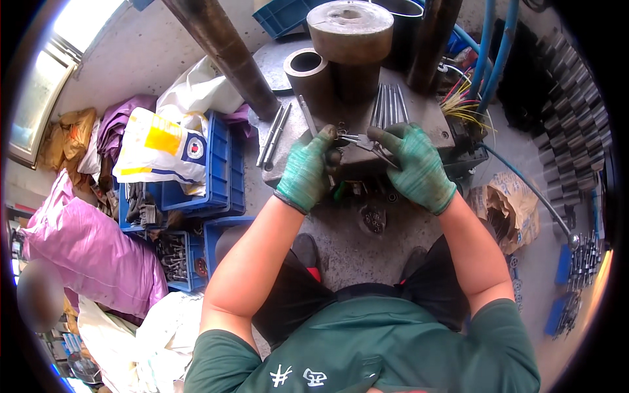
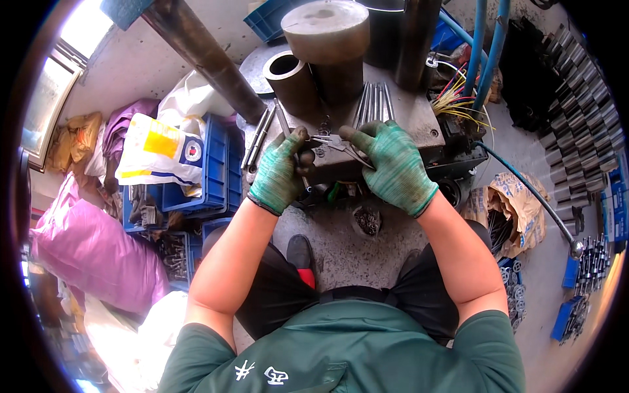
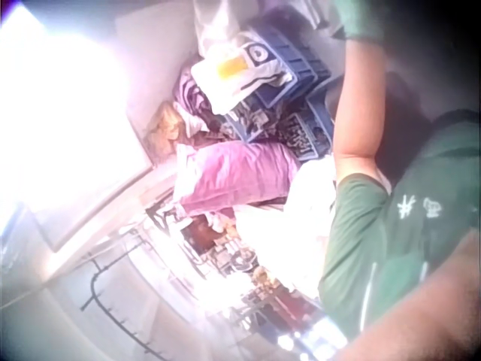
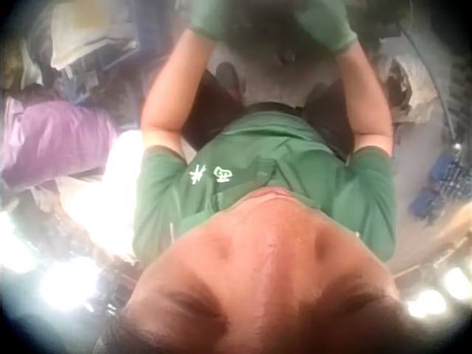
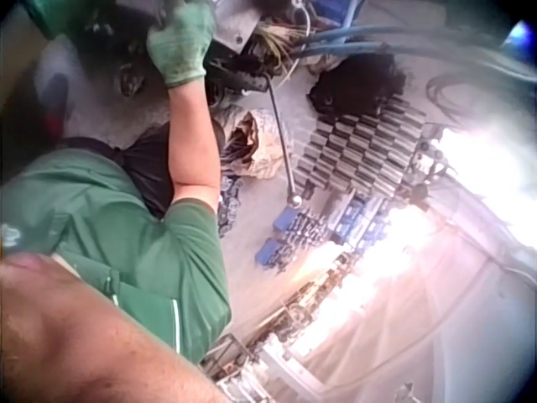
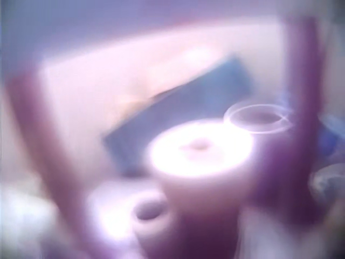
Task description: The person installs retaining rings onto metal rods using pliers and places the assembled rods onto the workbench.
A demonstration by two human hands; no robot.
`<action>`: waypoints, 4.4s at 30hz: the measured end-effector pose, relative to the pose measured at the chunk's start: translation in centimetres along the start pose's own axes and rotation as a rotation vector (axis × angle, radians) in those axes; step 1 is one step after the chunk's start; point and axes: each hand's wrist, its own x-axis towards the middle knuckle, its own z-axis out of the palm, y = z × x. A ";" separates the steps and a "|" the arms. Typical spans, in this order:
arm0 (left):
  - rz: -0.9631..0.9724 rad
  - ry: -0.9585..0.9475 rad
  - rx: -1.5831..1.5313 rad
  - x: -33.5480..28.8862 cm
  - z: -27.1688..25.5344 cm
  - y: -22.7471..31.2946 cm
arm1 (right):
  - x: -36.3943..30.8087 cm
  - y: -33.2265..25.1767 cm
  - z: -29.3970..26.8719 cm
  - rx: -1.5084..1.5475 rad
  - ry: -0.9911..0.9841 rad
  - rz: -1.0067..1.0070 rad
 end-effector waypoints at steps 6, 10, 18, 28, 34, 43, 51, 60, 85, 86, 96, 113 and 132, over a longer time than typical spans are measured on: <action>0.140 0.001 0.216 -0.5 0.1 -0.2 | -0.2 -0.2 -0.2 -0.084 -0.067 0.018; 0.336 -0.012 0.557 0.0 -1.4 0.3 | -0.3 0.6 -0.7 0.290 -0.105 0.330; 0.542 -0.011 0.892 0.4 -2.7 -0.5 | 0.1 1.2 -2.5 0.533 -0.129 0.433; 0.500 -0.149 0.956 -2.8 -1.2 2.5 | 0.1 2.8 -5.6 0.487 -0.358 0.425; 0.395 -0.133 0.867 -2.6 -1.7 2.2 | 0.3 1.6 -5.2 0.562 -0.505 0.381; 0.181 -0.253 0.741 -3.0 -1.0 1.8 | 0.9 -0.3 -2.9 0.587 -0.650 0.375; 0.144 -0.259 0.565 -3.2 -0.9 2.0 | 1.4 -1.3 -3.4 0.578 -0.711 0.472; 0.082 -0.218 0.478 -2.8 -1.2 1.8 | 0.4 -0.7 -1.9 0.629 -0.633 0.467; 0.078 -0.276 -0.324 -1.8 -3.7 2.8 | 0.2 -0.8 8.0 -0.051 -0.058 -0.148; 0.095 -0.281 -0.298 -1.9 -3.7 3.0 | 0.3 -0.9 8.3 -0.109 -0.094 -0.120; 0.249 -0.173 -0.209 -1.1 -4.0 3.3 | -0.8 1.6 10.1 0.106 0.109 -0.063; 0.447 -0.113 0.746 0.5 -1.4 -1.1 | 1.7 -1.4 6.1 0.935 0.070 0.600; 0.484 -0.067 0.801 0.6 -0.9 -2.0 | 1.9 -1.8 5.8 1.298 0.164 0.849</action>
